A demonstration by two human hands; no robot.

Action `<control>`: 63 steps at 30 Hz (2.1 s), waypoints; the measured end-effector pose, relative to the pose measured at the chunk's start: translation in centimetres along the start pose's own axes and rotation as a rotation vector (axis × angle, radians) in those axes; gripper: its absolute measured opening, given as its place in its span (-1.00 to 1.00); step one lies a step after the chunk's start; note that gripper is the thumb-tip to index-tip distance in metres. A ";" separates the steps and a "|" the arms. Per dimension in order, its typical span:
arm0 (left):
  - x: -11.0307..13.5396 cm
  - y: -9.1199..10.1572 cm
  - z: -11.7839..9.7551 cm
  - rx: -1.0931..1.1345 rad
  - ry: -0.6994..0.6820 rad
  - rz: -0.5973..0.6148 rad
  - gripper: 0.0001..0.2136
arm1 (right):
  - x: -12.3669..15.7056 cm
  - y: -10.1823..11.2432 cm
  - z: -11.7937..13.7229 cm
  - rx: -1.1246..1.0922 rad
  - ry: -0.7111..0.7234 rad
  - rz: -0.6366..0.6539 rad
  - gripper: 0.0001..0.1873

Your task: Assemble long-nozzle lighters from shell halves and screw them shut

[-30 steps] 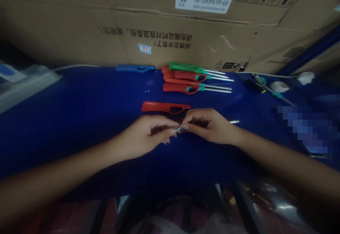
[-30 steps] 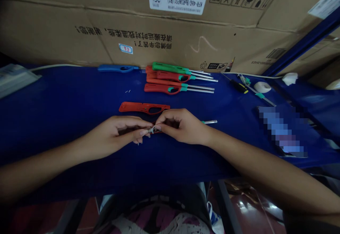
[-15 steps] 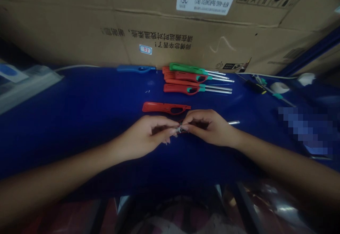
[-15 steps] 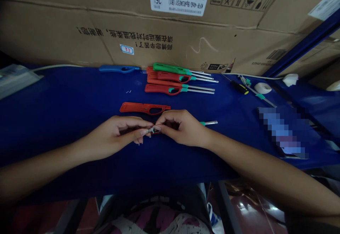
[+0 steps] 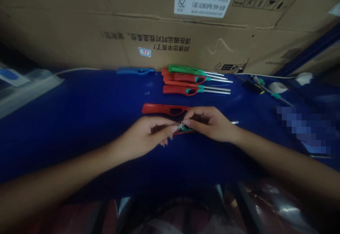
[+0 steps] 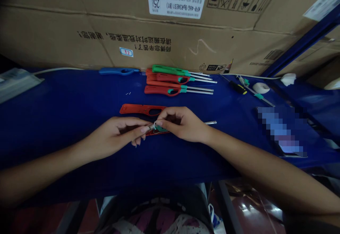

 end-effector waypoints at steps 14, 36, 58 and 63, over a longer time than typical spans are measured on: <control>0.0 0.0 -0.2 -0.035 0.000 0.005 -0.75 | 0.2 0.1 -0.1 -0.040 0.018 -0.010 -0.82; 0.1 -0.2 0.2 -0.109 -0.143 -0.016 -0.83 | 0.3 -0.2 0.3 0.138 0.203 -0.073 -0.87; -0.4 0.3 0.9 -0.035 0.004 0.010 -0.75 | 0.2 -0.1 -0.1 0.064 0.135 -0.120 -0.82; -0.3 0.2 0.5 -0.045 -0.014 0.011 -0.78 | 0.2 -0.2 0.1 0.147 0.184 -0.143 -0.84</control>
Point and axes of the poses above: each hand's wrist, its own x-axis away from the middle knuckle, its own y-axis out of the back of the hand, z = x × y, the point moved 4 cm from there along -x, towards the middle knuckle, and after that the axes turned 8 degrees about x, right-handed, at the moved point
